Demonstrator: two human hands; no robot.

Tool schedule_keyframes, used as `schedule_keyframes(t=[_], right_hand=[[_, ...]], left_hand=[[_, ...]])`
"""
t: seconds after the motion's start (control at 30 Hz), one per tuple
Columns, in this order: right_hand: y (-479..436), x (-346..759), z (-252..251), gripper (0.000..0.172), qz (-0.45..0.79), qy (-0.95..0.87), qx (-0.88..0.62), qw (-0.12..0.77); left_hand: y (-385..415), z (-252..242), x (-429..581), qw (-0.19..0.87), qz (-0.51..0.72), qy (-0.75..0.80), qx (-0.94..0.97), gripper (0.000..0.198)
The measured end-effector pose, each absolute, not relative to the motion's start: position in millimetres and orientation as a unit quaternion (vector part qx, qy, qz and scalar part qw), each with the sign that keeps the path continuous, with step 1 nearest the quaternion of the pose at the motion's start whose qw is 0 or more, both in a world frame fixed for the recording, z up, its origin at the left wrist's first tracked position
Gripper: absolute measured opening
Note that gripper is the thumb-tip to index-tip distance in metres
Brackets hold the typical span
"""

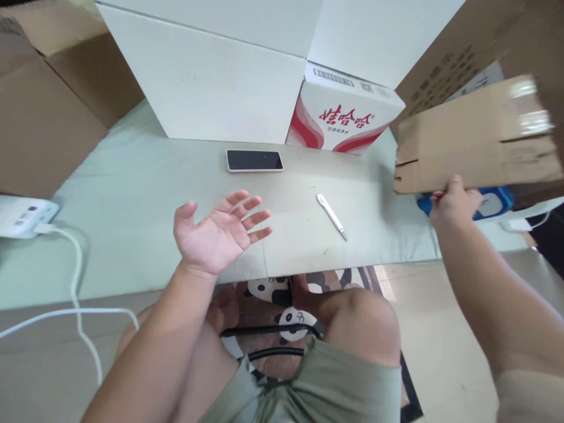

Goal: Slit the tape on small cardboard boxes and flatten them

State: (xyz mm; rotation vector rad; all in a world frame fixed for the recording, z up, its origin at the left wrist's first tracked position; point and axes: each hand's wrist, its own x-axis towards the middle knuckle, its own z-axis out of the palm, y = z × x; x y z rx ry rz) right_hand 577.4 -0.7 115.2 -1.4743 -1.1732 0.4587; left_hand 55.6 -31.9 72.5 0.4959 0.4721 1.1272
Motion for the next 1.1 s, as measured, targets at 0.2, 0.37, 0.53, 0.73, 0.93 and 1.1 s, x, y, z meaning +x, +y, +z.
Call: schedule_keyframes(t=[0.2, 0.37, 0.53, 0.73, 0.93, 1.1], right_hand=[[83, 566, 106, 0.024, 0.224, -0.407, -0.726, 0.507], [84, 508, 97, 0.012, 0.271, -0.384, -0.775, 0.422], [66, 412, 89, 0.007, 0.305, -0.479, -0.760, 0.318], [65, 251, 90, 0.013, 0.306, -0.692, -0.621, 0.205], [75, 88, 110, 0.029, 0.216, -0.879, -0.402, 0.140], [111, 16, 102, 0.040, 0.161, -0.921, -0.339, 0.107]], left_hand=[[-31, 69, 67, 0.794, 0.510, 0.248, 0.219, 0.057], [-33, 74, 59, 0.785, 0.529, 0.236, 0.217, 0.055], [-31, 79, 45, 0.746, 0.602, 0.210, 0.193, 0.026], [-27, 83, 23, 0.673, 0.684, 0.259, 0.112, 0.031], [-30, 100, -12, 0.629, 0.719, 0.294, -0.027, 0.051], [-30, 99, -44, 0.616, 0.725, 0.298, -0.080, 0.044]])
